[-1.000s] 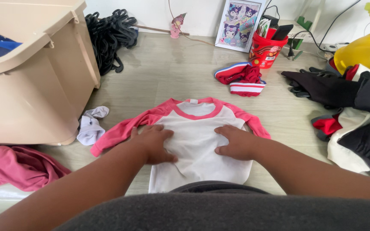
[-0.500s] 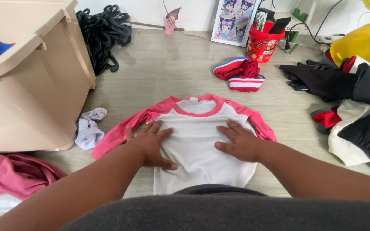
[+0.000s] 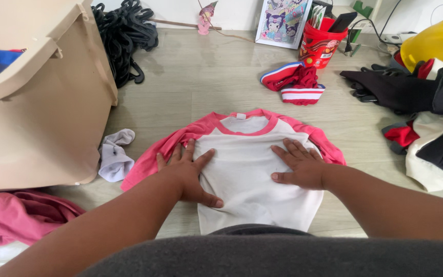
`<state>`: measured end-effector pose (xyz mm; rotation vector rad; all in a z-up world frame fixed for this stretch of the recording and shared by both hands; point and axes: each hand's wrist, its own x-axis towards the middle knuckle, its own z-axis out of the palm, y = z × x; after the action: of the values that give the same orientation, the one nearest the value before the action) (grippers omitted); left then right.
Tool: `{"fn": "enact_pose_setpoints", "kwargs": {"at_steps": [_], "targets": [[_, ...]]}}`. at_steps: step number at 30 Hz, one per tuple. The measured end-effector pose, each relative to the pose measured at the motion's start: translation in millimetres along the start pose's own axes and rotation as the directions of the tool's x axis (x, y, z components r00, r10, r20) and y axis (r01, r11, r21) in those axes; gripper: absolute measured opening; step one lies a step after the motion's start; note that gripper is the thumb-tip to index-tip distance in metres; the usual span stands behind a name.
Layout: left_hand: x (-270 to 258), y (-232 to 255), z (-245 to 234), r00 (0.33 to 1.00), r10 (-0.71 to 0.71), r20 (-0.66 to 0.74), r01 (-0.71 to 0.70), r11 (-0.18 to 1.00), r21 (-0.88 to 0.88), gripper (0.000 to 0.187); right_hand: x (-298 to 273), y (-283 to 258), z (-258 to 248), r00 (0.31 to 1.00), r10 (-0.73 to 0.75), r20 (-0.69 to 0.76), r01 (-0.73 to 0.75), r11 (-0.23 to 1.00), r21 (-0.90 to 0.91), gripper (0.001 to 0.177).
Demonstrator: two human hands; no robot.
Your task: The person folds a white and pink long-sleeved shirt on the floor, then places it into a beige storage bin. They then pick up a dark brown jacket and begin folding it on the floor.
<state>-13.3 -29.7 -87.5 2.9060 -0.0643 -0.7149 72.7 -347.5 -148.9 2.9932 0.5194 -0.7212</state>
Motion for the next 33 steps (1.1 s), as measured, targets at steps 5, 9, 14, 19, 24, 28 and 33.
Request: {"fn": "enact_pose_setpoints", "kwargs": {"at_steps": [5, 9, 14, 19, 24, 28, 33], "targets": [[-1, -5, -3, 0.999, 0.039, 0.021, -0.04, 0.999, 0.027, 0.142, 4, -2, 3, 0.999, 0.032, -0.01, -0.032, 0.999, -0.017, 0.097], [-1, -10, -2, 0.998, 0.057, 0.023, -0.058, 0.998, 0.038, 0.141, 7, -5, 4, 0.997, 0.069, -0.018, -0.069, 0.997, -0.025, 0.096], [1, -15, -1, 0.997, 0.073, 0.03, -0.074, 0.997, 0.027, 0.142, 7, -8, 4, 0.995, 0.1, -0.023, -0.101, 0.994, -0.034, 0.096], [2, -15, -1, 0.997, 0.065, 0.036, -0.066, 0.997, 0.028, 0.142, 8, -10, 6, 0.994, 0.099, -0.039, -0.101, 0.994, -0.043, 0.097], [4, -9, -4, 0.998, 0.035, 0.057, -0.036, 0.999, 0.02, 0.142, 9, -2, 4, 0.998, 0.05, -0.041, -0.052, 0.997, -0.064, 0.097], [5, -3, -9, 0.999, 0.01, 0.053, -0.012, 0.999, 0.041, 0.14, 13, 6, -3, 1.0, 0.017, -0.026, -0.018, 0.998, -0.053, 0.098], [11, 19, -26, 0.99, -0.09, 0.104, 0.085, 0.995, 0.054, 0.126, 13, 23, -24, 0.982, -0.173, -0.074, 0.177, 0.983, 0.047, 0.091]]}}
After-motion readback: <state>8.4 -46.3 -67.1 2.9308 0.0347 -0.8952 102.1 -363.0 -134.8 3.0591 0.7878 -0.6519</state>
